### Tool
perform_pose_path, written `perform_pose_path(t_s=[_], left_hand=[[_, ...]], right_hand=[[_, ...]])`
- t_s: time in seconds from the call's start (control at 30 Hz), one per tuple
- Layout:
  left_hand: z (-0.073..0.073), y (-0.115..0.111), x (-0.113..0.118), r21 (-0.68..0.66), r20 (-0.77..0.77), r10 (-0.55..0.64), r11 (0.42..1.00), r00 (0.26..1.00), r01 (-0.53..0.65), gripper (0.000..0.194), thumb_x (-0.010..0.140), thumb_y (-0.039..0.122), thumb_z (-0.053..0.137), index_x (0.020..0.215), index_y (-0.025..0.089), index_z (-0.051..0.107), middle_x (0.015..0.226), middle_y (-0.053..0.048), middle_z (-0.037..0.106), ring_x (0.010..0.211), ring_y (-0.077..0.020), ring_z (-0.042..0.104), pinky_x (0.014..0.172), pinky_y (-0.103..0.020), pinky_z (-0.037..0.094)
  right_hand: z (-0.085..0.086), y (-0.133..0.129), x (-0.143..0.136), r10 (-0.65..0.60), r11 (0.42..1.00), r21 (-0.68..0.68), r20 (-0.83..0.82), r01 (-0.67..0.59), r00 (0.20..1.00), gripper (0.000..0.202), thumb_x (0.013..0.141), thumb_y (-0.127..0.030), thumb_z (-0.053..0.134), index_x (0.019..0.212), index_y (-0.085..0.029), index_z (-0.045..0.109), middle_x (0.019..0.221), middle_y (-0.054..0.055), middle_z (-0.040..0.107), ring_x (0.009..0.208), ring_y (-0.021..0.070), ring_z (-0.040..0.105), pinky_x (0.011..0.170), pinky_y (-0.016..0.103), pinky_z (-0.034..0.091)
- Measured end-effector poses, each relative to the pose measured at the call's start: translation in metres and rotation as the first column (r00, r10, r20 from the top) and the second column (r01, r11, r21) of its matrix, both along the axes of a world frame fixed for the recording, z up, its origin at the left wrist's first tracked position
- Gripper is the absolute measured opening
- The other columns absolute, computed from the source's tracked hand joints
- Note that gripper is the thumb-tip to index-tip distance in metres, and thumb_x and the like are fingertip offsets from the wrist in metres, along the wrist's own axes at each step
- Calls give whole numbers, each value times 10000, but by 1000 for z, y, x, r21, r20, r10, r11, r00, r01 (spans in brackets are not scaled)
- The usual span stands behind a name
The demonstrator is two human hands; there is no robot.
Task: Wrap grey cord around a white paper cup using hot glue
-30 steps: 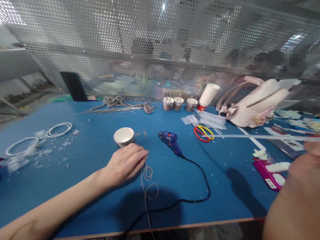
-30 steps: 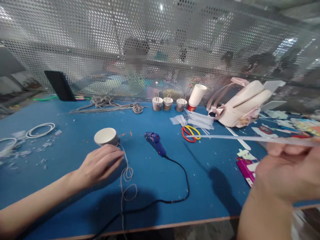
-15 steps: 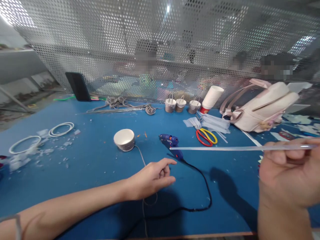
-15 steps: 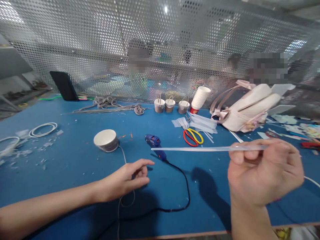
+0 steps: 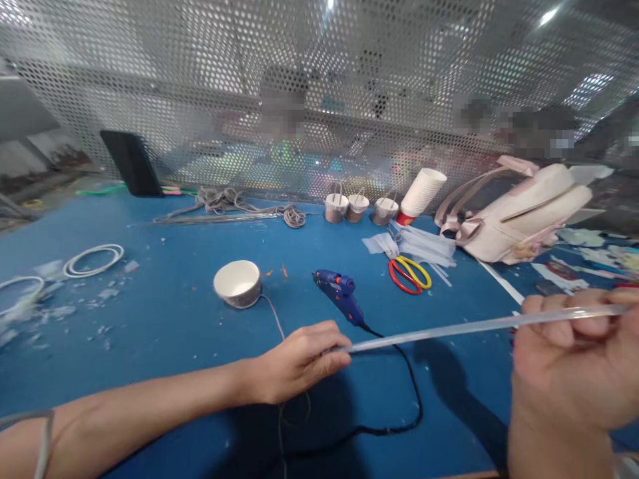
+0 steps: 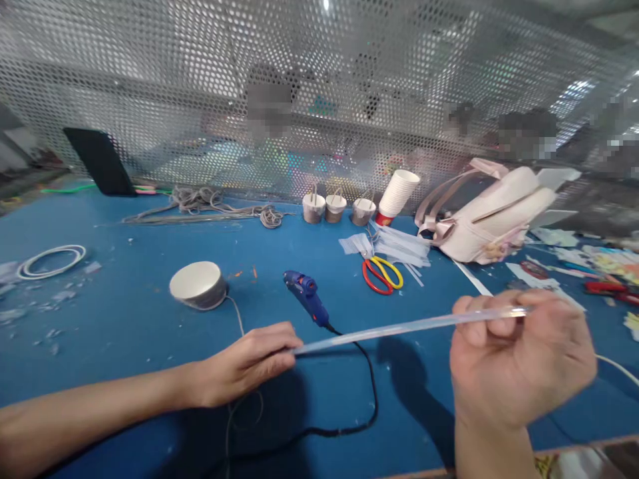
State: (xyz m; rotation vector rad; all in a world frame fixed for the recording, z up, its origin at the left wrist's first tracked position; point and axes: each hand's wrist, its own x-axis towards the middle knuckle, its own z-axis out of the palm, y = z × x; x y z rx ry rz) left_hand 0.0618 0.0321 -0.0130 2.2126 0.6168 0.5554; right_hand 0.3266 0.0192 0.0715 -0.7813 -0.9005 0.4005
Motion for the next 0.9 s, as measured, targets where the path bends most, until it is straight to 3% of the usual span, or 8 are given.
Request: perform_pose_path(t_s=[0.1,0.23,0.33,0.47,0.57,0.63,0.73,0.9], left_hand=[[-8,2,1,-3,9,-9,1000,1000,9,311,975,339,374,917,133,600,772,-38,553,716,-125,504,655,-228,422],[-13,3,6,73,26,8,997,1000,-10,347,987,273,334,781,130,574,710,-26,521,680,-120,477,630,-225,397],[-11,6,12,190,-3,25,981,1000,-24,323,980,261,355,788,134,582,718,-32,532,685,-128,483,626,-233,393],[-8,11,14,324,-23,41,946,999,-31,293,977,238,362,867,146,617,753,-43,571,695,-130,516,622,-228,414],[-8,18,10,447,25,96,889,995,-97,268,951,346,440,996,151,617,833,-68,617,751,-153,550,654,-250,466],[-6,25,6,576,84,178,794,980,-193,367,899,428,522,1100,127,583,929,-111,634,835,-195,564,703,-304,502],[-3,38,3,704,150,318,630,936,-327,280,897,294,547,1109,114,578,986,-133,633,906,-223,559,768,-358,515],[-3,55,7,715,141,412,587,900,-380,233,901,256,530,1088,139,604,1004,-119,628,921,-220,558,769,-365,521]], right_hand=[[0,1,5,84,995,51,-83,-80,993,363,579,-402,874,594,-180,586,417,-94,468,296,67,318,279,228,221],[-16,-3,-1,405,911,-81,8,-403,914,272,690,-434,802,849,-246,685,476,-77,573,290,88,410,315,237,362],[-42,-6,-22,604,771,-392,200,-502,772,178,818,-302,706,987,-267,663,532,-63,580,375,95,510,375,218,406],[-69,-3,-44,780,608,-685,421,-401,463,133,912,-303,568,918,-199,652,638,-19,611,539,106,599,519,223,478],[-74,0,-44,753,653,-672,528,-349,392,136,941,-282,521,941,-214,639,677,-21,646,635,110,644,635,225,503],[-74,2,-41,672,732,-600,555,-324,490,115,946,-259,514,979,-231,620,740,-20,676,650,103,664,649,214,517],[-76,7,-40,500,845,-483,559,-231,662,89,938,-243,518,997,-232,584,766,-17,691,630,105,679,612,200,540],[-79,16,-50,376,911,-398,703,-105,604,59,922,-220,517,933,-207,573,737,-3,681,602,110,678,573,191,536]])
